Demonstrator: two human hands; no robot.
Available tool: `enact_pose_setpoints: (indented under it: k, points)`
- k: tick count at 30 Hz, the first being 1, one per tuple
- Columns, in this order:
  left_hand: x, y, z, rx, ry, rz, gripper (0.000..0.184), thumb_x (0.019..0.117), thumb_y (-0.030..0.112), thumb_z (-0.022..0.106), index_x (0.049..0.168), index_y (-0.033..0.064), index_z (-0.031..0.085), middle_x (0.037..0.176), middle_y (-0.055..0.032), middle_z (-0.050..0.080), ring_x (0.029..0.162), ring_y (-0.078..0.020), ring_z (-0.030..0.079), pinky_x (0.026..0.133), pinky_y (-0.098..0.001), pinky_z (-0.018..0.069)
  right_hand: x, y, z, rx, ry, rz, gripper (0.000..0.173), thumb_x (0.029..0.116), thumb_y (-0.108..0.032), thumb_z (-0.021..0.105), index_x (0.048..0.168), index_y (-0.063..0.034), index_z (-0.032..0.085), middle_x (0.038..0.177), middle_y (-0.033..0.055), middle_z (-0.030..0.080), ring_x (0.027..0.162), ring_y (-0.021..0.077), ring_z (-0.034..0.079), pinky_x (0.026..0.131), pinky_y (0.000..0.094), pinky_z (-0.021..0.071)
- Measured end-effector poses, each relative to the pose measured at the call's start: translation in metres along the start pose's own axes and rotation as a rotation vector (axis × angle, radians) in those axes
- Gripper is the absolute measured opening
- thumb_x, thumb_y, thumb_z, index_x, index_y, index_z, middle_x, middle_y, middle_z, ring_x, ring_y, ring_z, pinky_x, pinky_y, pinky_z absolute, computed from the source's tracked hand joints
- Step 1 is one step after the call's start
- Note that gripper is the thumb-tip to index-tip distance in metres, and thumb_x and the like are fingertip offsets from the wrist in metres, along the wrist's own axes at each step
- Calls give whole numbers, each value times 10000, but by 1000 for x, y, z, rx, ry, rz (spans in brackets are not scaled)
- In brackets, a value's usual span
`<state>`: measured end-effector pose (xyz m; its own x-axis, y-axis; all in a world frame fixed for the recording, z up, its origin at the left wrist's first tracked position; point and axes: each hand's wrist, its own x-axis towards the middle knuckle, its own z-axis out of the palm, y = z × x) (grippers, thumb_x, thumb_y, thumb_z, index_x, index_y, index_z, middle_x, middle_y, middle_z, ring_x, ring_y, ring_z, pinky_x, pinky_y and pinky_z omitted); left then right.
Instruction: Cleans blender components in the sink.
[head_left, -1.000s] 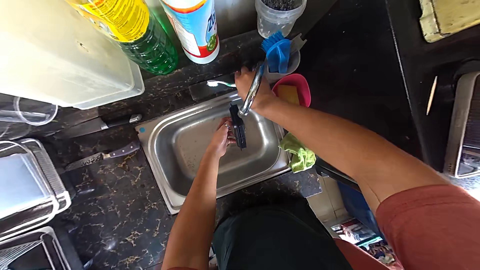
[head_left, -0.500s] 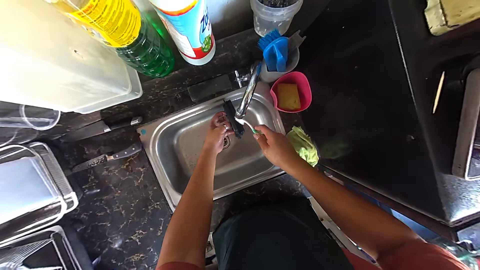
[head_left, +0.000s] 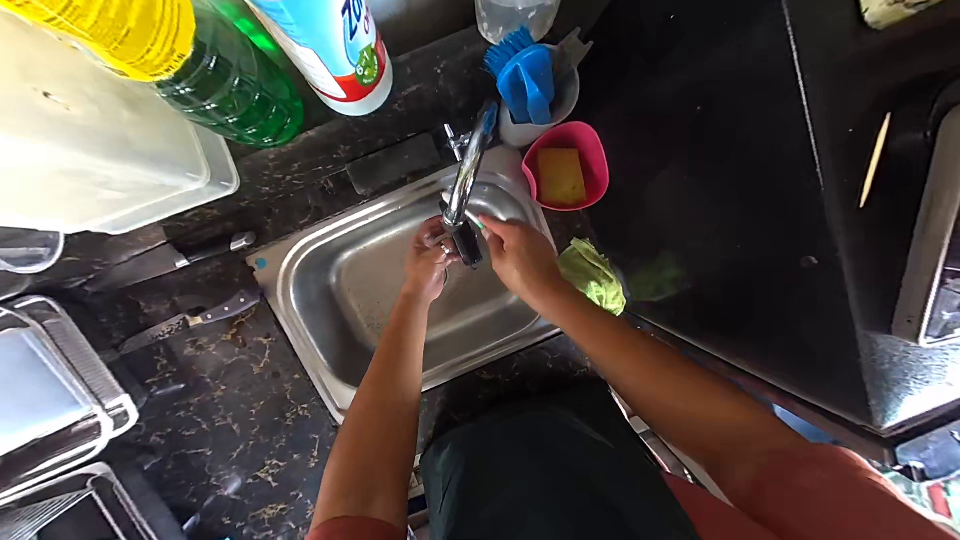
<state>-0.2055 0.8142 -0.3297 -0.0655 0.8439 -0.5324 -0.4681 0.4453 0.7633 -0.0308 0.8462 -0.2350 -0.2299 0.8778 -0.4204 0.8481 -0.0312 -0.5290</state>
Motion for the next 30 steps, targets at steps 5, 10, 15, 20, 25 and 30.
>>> enact_pose_setpoints:
  k: [5, 10, 15, 20, 25, 30]
  points:
    - [15, -3, -12, -18, 51, -20, 374, 912, -65, 545, 1226, 135, 579, 1044, -12, 683, 859, -143, 673, 725, -343, 593, -48, 10, -3, -86, -143, 77, 410, 1055, -238, 466, 1426, -288, 635, 995, 114, 722, 900, 288, 705, 771, 501, 568]
    - [16, -14, -2, -2, 15, -58, 348, 962, -30, 487, 1264, 130, 549, 1024, -15, 677, 880, -144, 674, 759, -351, 595, 16, 3, 2, -36, -8, 49, 366, 1074, -243, 476, 1394, -229, 654, 1098, 150, 721, 997, 356, 700, 763, 596, 562]
    - [27, -12, -5, 29, 49, -122, 320, 1016, 25, 491, 1308, 140, 548, 1019, -35, 670, 847, -153, 665, 751, -354, 586, -25, 9, -3, -85, -186, 134, 409, 1075, -271, 457, 1456, -324, 595, 1064, 121, 720, 970, 315, 701, 812, 547, 564]
    - [22, -18, -10, 30, -68, -68, 336, 968, -16, 538, 1278, 114, 531, 1071, -39, 679, 927, -163, 673, 809, -370, 592, 20, 13, 7, -34, -11, 49, 367, 1063, -239, 493, 1394, -237, 650, 1071, 165, 722, 963, 378, 702, 731, 607, 560]
    - [24, -10, -9, 34, 28, -25, 307, 997, -1, 506, 1229, 186, 581, 971, 42, 663, 840, -93, 643, 745, -302, 573, -25, 4, -3, -150, -137, 70, 430, 1052, -247, 495, 1466, -324, 579, 1016, 135, 706, 878, 332, 702, 700, 548, 569]
    - [12, -17, -11, 74, -62, -14, 360, 961, -27, 534, 1260, 171, 565, 1054, 17, 673, 926, -123, 658, 834, -349, 578, 20, 6, 5, -141, -103, 96, 425, 1059, -239, 466, 1455, -326, 593, 1092, 155, 721, 956, 357, 710, 740, 582, 567]
